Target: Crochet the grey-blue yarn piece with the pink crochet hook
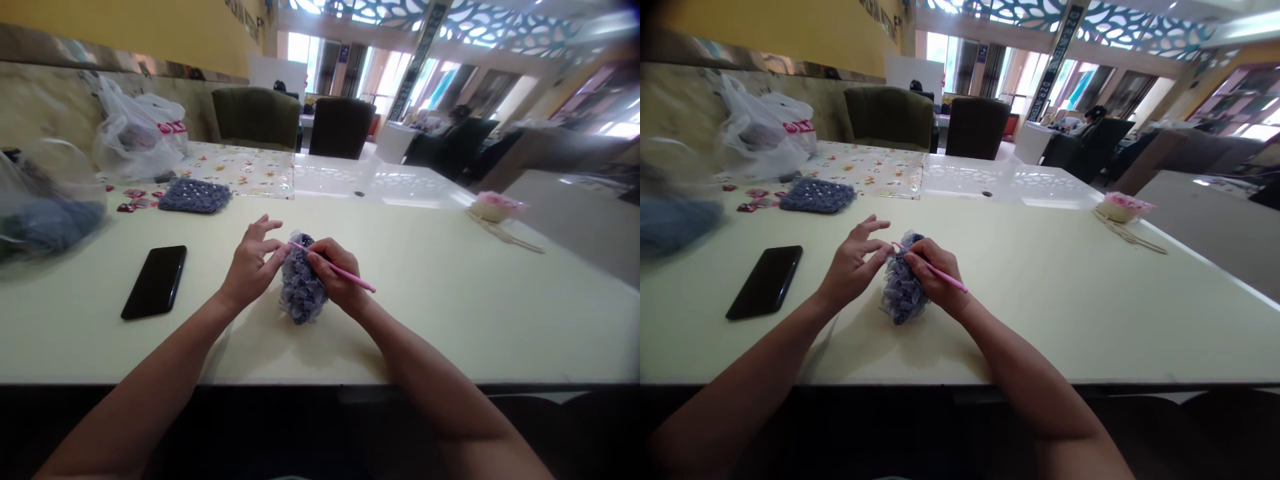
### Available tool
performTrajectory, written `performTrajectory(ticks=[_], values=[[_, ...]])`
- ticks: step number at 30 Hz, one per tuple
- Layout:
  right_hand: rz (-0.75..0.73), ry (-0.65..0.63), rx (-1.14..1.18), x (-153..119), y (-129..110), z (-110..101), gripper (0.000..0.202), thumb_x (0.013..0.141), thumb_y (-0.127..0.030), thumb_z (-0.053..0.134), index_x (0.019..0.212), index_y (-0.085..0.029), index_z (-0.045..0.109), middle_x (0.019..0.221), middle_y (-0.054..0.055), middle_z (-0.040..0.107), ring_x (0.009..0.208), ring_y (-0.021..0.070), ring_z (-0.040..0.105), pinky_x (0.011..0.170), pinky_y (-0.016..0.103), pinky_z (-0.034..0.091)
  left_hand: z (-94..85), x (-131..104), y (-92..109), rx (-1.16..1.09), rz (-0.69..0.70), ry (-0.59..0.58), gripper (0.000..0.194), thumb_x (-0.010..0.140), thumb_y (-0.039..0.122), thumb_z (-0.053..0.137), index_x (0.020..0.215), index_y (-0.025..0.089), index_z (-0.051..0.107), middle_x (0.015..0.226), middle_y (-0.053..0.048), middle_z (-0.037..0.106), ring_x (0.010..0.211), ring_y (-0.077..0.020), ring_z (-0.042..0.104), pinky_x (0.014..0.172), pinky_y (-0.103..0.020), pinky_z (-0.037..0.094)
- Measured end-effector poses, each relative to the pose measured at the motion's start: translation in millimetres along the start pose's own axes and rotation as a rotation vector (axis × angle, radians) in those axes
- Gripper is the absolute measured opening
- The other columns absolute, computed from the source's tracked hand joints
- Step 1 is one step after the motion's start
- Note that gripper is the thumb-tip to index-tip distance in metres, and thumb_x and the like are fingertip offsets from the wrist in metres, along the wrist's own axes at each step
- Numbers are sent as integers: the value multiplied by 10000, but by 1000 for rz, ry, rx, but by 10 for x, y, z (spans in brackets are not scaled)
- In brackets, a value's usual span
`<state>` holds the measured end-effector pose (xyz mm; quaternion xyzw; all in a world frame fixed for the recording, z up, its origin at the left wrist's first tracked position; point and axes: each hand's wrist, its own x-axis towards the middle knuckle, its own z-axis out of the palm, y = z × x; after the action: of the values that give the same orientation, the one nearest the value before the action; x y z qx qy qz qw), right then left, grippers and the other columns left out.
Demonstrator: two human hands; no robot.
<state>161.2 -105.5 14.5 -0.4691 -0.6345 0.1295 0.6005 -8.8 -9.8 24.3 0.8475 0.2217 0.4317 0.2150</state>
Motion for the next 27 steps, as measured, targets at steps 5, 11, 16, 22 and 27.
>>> performTrajectory(ticks=[5, 11, 16, 22, 27], values=[[-4, 25, -7, -4, -4, -5, 176, 937, -329, 578, 831, -189, 581, 682, -35, 526, 605, 82, 431, 559, 228, 355, 10, -7, 37, -153, -16, 119, 132, 870, 323, 653, 870, 198, 696, 1259, -96, 629, 1370, -282, 468, 1191, -505, 284], [74, 103, 37, 40, 69, -59, 226, 925, -381, 599, 803, -193, 571, 670, -36, 487, 613, 90, 413, 563, 241, 348, -108, 83, -31, -1169, -347, 384, 58, 855, 280, 623, 868, 225, 637, 1098, -39, 704, 1221, -217, 598, 1069, -438, 455], [77, 128, 26, 71, 65, -95, 247, 925, -395, 603, 788, -193, 569, 668, -32, 484, 624, 96, 416, 574, 249, 348, -230, 159, -48, -1430, -536, 460, 91, 873, 199, 553, 849, 201, 641, 910, -29, 692, 891, -145, 651, 789, -277, 544], [62, 151, -12, 83, 46, -112, 277, 926, -421, 596, 776, -189, 569, 661, -32, 489, 615, 96, 418, 564, 244, 355, -328, 135, -57, -905, -399, 86, 263, 824, 292, 606, 588, 175, 618, 707, -22, 558, 609, -105, 465, 521, -215, 358], [61, 158, -27, 78, 64, -119, 270, 927, -415, 595, 777, -192, 568, 661, -33, 500, 618, 96, 434, 572, 243, 367, -184, 74, -96, 74, -47, -128, 163, 800, 333, 668, 748, 225, 779, 1070, -74, 672, 995, -241, 543, 966, -409, 407]])
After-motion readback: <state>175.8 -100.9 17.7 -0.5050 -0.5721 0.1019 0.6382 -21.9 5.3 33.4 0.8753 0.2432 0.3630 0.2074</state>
